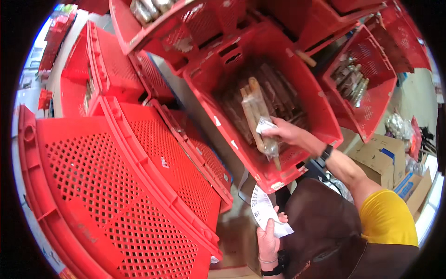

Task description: The person picks up individual yams from a red plastic crate, applies a small white label to each one, and places them into a second red crate. The process is repeated for multiple yams throughout the clip.

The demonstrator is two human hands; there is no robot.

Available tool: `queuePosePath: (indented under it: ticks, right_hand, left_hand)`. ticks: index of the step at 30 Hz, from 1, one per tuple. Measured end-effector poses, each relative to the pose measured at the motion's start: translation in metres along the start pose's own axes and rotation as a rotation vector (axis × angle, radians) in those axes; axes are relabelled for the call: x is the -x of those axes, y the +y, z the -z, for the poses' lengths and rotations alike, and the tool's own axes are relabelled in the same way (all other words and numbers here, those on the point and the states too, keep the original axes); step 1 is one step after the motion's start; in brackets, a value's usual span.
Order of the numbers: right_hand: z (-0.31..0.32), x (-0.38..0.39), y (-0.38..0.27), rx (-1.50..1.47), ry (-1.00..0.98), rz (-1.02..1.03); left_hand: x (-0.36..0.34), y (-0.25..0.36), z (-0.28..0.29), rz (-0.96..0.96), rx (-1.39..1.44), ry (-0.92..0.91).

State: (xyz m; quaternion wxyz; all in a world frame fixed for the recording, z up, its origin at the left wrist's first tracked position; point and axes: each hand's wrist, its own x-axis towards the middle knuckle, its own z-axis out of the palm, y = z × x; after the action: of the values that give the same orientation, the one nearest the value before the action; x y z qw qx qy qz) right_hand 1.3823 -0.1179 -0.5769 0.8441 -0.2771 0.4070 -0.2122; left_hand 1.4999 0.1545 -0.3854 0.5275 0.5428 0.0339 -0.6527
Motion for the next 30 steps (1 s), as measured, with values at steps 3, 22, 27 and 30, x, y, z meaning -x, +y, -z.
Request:
queuePosePath:
  ticks: [3,22,27,30]
  right_hand:
    - [-0.024,0.111,-0.074,0.269,0.099,0.180]
    - [0.133,0.335,-0.113,-0.138,0.622,0.491]
    - [0.353,0.299,-0.112,-0.705,0.615,0.491]
    - [0.509,0.273,-0.084,-0.783,0.832,0.396]
  left_hand:
    - [0.016,0.032,-0.028,0.017,-0.076,-0.118]
    - [0.020,0.010,-0.196,0.210,-0.668,-0.140]
    - [-0.014,-0.031,-0.264,0.197,-0.793,0.066]
    - [-0.043,-0.064,-0.271,0.250,-0.686,0.077]
